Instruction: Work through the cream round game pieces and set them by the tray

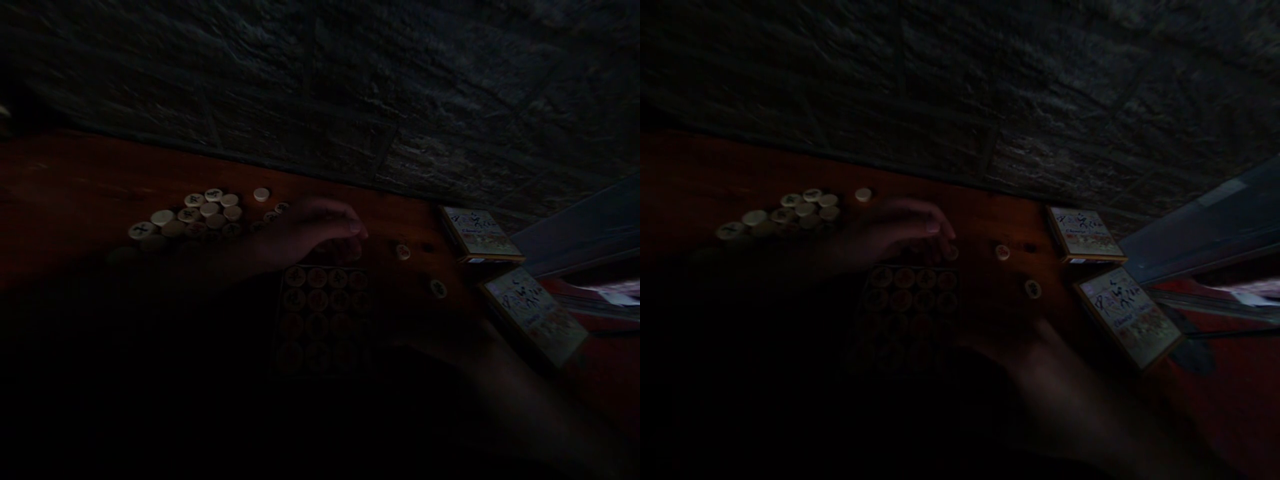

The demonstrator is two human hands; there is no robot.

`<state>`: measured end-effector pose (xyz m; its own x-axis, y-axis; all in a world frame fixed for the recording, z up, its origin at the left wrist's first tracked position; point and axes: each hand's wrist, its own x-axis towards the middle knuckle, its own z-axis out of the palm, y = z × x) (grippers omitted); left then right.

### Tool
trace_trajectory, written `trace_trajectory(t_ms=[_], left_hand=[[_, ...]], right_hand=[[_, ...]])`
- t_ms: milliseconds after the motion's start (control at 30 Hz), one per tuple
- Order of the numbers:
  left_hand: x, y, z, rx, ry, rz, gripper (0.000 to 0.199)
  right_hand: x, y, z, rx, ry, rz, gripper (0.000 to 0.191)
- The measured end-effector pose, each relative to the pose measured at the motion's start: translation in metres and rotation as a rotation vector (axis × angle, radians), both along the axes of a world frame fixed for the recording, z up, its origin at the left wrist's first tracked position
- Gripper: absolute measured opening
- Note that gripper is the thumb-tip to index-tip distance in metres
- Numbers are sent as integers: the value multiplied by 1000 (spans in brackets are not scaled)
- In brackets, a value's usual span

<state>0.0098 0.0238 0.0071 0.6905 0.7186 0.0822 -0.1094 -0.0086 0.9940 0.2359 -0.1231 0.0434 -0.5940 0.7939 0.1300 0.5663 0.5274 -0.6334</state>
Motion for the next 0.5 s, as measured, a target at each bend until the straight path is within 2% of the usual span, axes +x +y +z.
trace_trajectory(t_ms=[300, 500], left_hand=[[0, -1, 1, 5, 10, 9, 22], [0, -1, 1, 18, 24, 8, 22]], right_hand=[[3, -1, -5, 45, -19, -44, 60], [7, -2, -6, 41, -36, -15, 58]])
